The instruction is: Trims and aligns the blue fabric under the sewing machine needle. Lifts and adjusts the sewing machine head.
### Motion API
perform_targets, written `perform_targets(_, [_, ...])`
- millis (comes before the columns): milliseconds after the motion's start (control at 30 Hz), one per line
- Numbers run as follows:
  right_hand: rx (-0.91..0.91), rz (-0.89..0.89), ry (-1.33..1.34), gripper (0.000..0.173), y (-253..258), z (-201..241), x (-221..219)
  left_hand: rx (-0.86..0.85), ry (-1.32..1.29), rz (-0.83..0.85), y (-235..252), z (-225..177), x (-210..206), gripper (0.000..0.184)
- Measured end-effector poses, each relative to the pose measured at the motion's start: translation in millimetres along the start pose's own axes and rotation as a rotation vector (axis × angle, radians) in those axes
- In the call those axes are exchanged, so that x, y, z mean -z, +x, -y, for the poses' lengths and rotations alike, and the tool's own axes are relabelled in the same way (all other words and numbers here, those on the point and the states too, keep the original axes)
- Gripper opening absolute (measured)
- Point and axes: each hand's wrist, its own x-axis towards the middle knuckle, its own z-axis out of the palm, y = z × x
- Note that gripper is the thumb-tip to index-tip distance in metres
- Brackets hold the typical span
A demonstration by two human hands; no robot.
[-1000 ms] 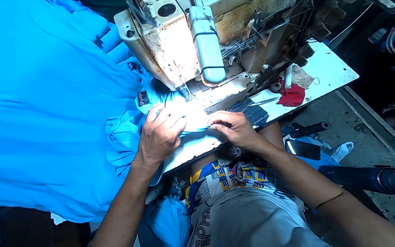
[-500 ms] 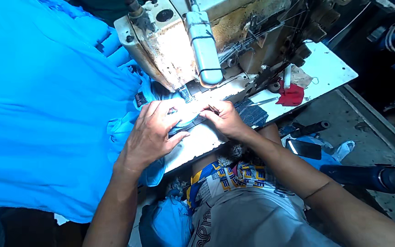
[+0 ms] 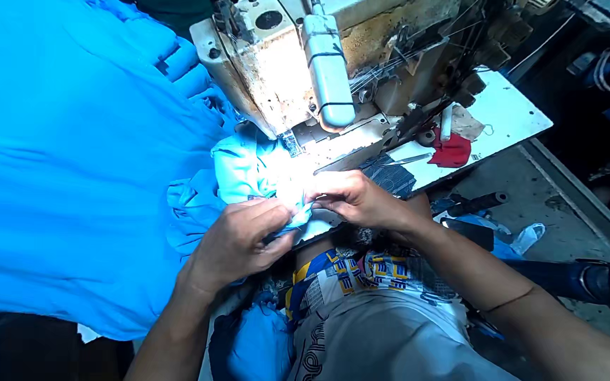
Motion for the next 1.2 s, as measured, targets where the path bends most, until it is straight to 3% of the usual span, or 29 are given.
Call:
perform_targets(67, [0.017, -0.034, -0.026, 0.014, -8, -4, -2, 0.028, 0.038, -0.086, 0, 2, -19, 0.018])
perform_targets(167, [-0.007, -0.102, -0.021, 0.014, -19, -10, -2, 0.090, 0.407, -0.118, 3, 6, -38, 0.047])
perform_targets(233, [-0.038, -0.128, -0.002, 0.011, -25, -11, -3, 0.119, 0.559, -0.072, 1, 21, -46, 0.042])
perform_targets(300, [-0.068, -0.151, 0.012, 0.009, -29, -12, -6, 0.092, 0.605, -0.129, -2, 34, -49, 0.031])
perform_targets(400, [-0.105, -0.177, 0.039, 0.009, -34, -13, -8, 0.028, 0.623, -0.140, -4, 37, -44, 0.011])
perform_targets(633, [-0.151, -0.192, 0.112, 0.007, -38, -12, -12, -0.014, 0.564, -0.010, 1, 34, -29, 0.015])
perform_targets(933, [-0.229, -0.289, 0.109, 0.005, -20, -21, -15, 0.027, 0.573, 0.036, 15, 53, -14, 0.019])
perform_targets(1033, [-0.277, -0.306, 0.122, 0.005, -11, -23, -15, 0.073, 0.527, 0.089, 19, 56, -2, 0.024])
perform_targets(1200, [-0.274, -0.328, 0.111, 0.007, 0, -25, -14, 0.240, 0.523, 0.193, 16, 33, 38, 0.058])
